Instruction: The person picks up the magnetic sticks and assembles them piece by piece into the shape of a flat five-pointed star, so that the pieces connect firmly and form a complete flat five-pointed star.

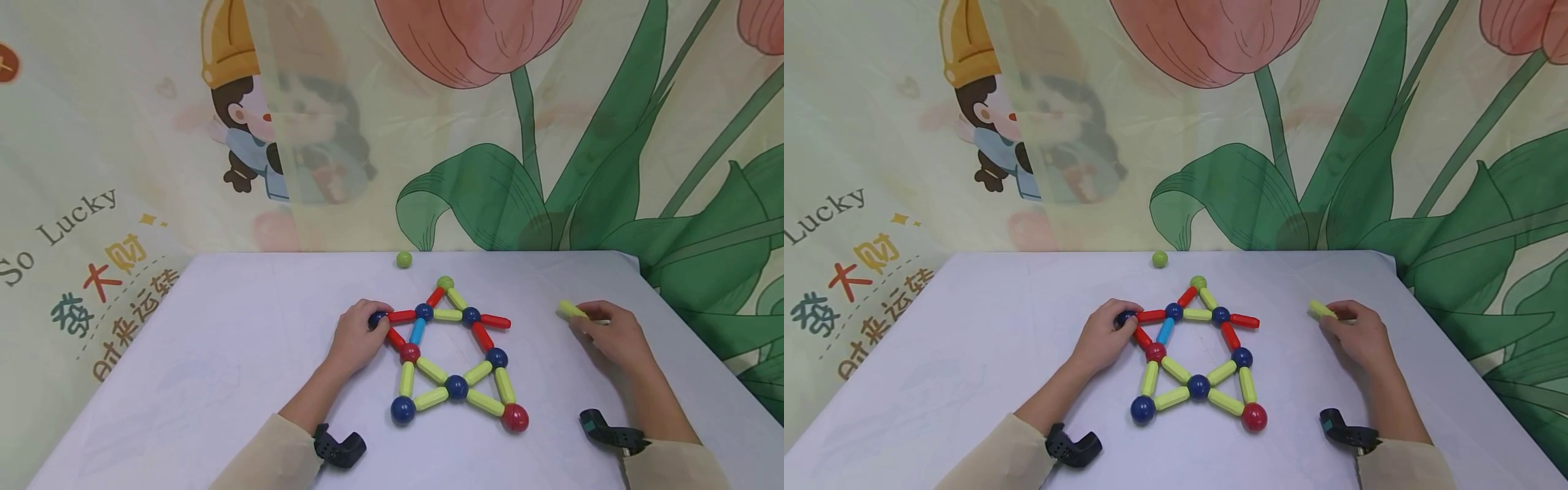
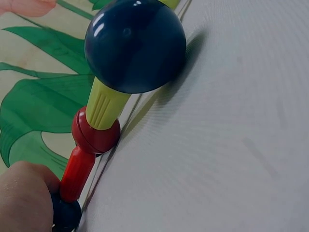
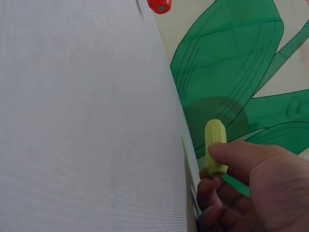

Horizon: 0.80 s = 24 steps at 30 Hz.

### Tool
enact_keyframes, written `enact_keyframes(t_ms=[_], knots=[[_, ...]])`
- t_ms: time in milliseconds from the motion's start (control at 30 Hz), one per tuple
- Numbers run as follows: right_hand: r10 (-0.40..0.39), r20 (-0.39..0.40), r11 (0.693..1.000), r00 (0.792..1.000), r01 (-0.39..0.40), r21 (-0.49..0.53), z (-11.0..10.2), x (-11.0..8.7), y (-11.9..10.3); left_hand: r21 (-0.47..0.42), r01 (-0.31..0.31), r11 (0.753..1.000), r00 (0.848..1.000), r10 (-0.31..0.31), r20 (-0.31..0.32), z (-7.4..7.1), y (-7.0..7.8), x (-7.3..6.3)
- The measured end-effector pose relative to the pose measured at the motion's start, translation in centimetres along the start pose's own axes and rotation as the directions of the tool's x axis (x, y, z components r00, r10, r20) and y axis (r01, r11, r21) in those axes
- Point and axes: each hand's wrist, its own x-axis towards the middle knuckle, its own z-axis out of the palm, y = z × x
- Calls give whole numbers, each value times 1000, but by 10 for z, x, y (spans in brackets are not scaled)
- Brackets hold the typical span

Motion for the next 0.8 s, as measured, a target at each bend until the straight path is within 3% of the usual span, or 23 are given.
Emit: enact_keyframes(t_ms=[433,800], knots=[[1,43,988,999,-8,154,3,1,-4,2,4,1000,1000,-4,4,-1,0,0],[-60,130,983,990,36,178,6,0,-8,-5,-5,1000,1000,5,4,-1,1,0]])
